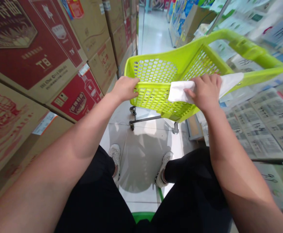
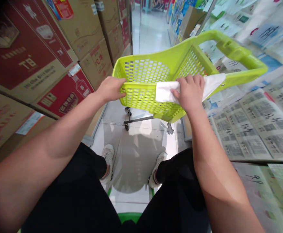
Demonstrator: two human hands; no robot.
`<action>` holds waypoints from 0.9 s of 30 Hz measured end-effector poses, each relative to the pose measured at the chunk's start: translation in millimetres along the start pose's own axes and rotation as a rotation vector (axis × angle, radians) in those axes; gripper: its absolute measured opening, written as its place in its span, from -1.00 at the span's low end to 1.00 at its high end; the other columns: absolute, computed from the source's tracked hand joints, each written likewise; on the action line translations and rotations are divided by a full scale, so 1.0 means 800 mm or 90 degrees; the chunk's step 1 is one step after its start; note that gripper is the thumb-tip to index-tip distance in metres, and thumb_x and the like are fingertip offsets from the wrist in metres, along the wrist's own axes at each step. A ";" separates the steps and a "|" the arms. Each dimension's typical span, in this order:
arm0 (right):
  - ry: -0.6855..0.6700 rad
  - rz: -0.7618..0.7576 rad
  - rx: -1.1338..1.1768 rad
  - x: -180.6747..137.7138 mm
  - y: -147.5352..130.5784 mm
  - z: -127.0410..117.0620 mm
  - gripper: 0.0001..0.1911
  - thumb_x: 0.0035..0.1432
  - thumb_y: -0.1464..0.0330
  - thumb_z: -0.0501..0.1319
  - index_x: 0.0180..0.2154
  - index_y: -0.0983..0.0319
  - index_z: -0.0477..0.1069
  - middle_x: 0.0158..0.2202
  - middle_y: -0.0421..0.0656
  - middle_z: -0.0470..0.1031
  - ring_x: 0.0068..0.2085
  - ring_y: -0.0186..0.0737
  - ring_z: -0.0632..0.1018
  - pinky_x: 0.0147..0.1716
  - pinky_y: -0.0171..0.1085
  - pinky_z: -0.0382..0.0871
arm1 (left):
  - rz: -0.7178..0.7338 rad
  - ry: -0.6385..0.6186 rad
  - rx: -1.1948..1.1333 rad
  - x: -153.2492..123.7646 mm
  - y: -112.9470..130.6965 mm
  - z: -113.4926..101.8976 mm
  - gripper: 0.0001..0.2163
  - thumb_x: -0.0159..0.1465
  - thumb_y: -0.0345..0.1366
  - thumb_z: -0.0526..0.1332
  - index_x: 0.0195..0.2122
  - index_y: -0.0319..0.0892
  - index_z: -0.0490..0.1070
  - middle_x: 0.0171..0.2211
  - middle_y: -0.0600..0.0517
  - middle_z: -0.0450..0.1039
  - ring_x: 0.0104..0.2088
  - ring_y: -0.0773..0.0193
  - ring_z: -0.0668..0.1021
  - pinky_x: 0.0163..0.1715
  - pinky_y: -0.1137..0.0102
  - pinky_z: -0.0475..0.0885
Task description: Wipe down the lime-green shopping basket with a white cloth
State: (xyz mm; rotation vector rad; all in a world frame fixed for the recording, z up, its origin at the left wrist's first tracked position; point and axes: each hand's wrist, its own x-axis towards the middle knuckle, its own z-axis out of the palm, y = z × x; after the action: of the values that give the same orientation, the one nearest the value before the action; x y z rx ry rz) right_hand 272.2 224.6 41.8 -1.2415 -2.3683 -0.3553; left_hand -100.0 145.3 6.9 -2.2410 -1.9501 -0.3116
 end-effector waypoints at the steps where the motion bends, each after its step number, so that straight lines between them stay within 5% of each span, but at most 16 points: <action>1: 0.003 0.009 -0.010 0.001 -0.005 0.005 -0.43 0.51 -0.08 0.04 0.12 0.22 0.52 0.10 0.27 0.48 0.21 0.42 0.29 0.25 0.32 0.05 | 0.001 0.003 -0.010 -0.002 0.007 -0.001 -0.60 0.29 -0.19 0.28 0.15 -0.11 0.51 0.02 -0.16 0.67 0.11 -0.20 0.64 0.13 0.05 0.46; 8: -0.008 0.013 -0.007 0.007 -0.093 0.052 -0.33 0.50 -0.13 0.01 0.24 0.23 0.47 0.16 0.21 0.44 0.24 0.43 0.34 0.26 0.37 0.11 | 0.005 0.032 -0.024 -0.010 0.042 -0.003 -0.60 0.30 -0.26 0.26 0.17 -0.16 0.47 0.09 -0.22 0.65 0.10 -0.22 0.64 0.13 -0.02 0.42; 11: -0.027 -0.001 -0.005 0.012 -0.105 0.056 -0.33 0.47 -0.15 0.07 0.25 0.21 0.46 0.17 0.19 0.45 0.25 0.41 0.35 0.29 0.35 0.09 | 0.012 0.015 -0.016 -0.007 0.039 -0.004 -0.64 0.32 -0.21 0.27 0.13 -0.13 0.49 0.01 -0.18 0.67 0.09 -0.21 0.64 0.11 0.01 0.43; 17: -0.069 -0.045 0.038 0.017 -0.049 0.031 -0.43 0.53 -0.04 -0.02 0.19 0.17 0.51 0.08 0.12 0.53 0.18 0.32 0.40 0.27 0.25 0.16 | 0.010 -0.026 -0.023 0.000 0.024 -0.008 -0.69 0.36 -0.17 0.27 0.07 -0.13 0.54 -0.04 -0.18 0.68 0.10 -0.24 0.65 0.10 0.02 0.46; 27: 0.029 -0.004 0.015 -0.005 0.054 -0.008 -0.47 0.52 0.11 -0.05 0.23 0.15 0.52 0.22 0.19 0.50 0.25 0.31 0.32 0.27 0.24 0.07 | 0.020 -0.016 -0.039 0.015 0.006 0.005 -0.72 0.35 -0.14 0.29 0.03 -0.08 0.56 -0.04 -0.10 0.69 0.08 -0.12 0.65 0.10 0.08 0.47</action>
State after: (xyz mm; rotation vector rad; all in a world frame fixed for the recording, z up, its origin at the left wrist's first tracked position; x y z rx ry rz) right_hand 311.3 243.4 46.0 -1.2033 -2.3322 -0.3535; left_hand -93.5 156.9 5.9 -2.3220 -1.9412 -0.3447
